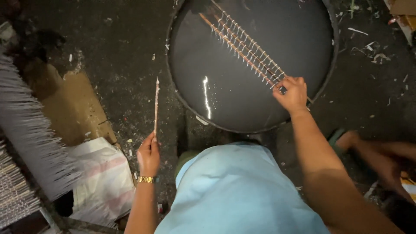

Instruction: Dipping frames of candle wicks into a vat of molten wax and hanging them on a rack to cool and harden.

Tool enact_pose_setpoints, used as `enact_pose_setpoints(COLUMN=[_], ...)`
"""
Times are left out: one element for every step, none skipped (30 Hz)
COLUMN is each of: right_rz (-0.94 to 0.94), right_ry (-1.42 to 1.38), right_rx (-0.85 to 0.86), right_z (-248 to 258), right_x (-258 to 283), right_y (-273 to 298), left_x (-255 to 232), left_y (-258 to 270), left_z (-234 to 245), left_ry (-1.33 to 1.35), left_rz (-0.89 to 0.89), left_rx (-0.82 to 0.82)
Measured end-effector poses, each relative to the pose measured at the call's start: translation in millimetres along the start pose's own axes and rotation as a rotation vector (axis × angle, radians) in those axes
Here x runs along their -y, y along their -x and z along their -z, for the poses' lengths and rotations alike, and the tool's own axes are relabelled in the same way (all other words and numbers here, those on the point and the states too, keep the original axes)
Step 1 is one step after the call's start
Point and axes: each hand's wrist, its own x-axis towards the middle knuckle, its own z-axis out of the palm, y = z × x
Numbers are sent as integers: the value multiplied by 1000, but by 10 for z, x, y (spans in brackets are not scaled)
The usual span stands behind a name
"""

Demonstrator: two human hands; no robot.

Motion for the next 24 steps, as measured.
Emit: enact_pose_setpoints(right_rz=[0,1,-3,-14,-25,-40,17,67,45,112,178,169,217,268,262,269,275,269,297,324,316,289,262,257], right_ry=[-3,-4,2,17,32,42,105,174,189,227,266,283,298,307,317,328,339,344,392,441,446,420,394,393], right_rx=[6,12,11,35,58,38,45,59,46,37,30,25,10,-5,-10,12,34,26,7,-14,-25,-2,21,12], right_z=[-10,-10,11,33,67,239,418,624,840,1074,1307,1598,1892,2161,2381,2609,2840,2950,3062,3170,3251,3325,3401,3360], right_x=[2,6,26,43,70,126,193,262,343,386,448,541,641,733,857,963,1056,1066,1059,1036,1124,1206,1280,1274], right_y=[-3,6,48,33,24,-30,-73,-61,-66,-151,-223,-274,-317,-385,-395,-447,-490,-517,-543,-577,-594,-610,-629,-648], left_x=[-82,-157,-210,-271,-335,-359,-383,-403,-471,-557,-635,-668,-704,-755,-881,-1037,-1204,-1335,-1474,-1623,-1735,-1846,-1961,-1984], left_y=[-4,5,56,15,-17,-95,-167,-212,-247,-319,-385,-444,-494,-552,-521,-545,-557,-541,-519,-516,-483,-431,-377,-340], left_z=[22,47,89,120,165,163,174,188,214,176,150,82,16,-48,-52,-84,-126,-113,-115,-132,-124,-107,-98,-143], left_ry=[16,33,37,43,49,56,54,54,62,48,32,45,14,-21,-14,59,132,134,101,67,68,57,46,42], left_rz=[-6,-11,-14,-29,-45,-70,-124,-175,-197,-259,-323,-335,-426,-516,-526,-615,-704,-715,-736,-759,-774,-799,-824,-835], left_rx=[10,22,27,61,94,103,143,192,210,256,300,309,311,307,311,338,365,367,392,416,417,428,438,437])
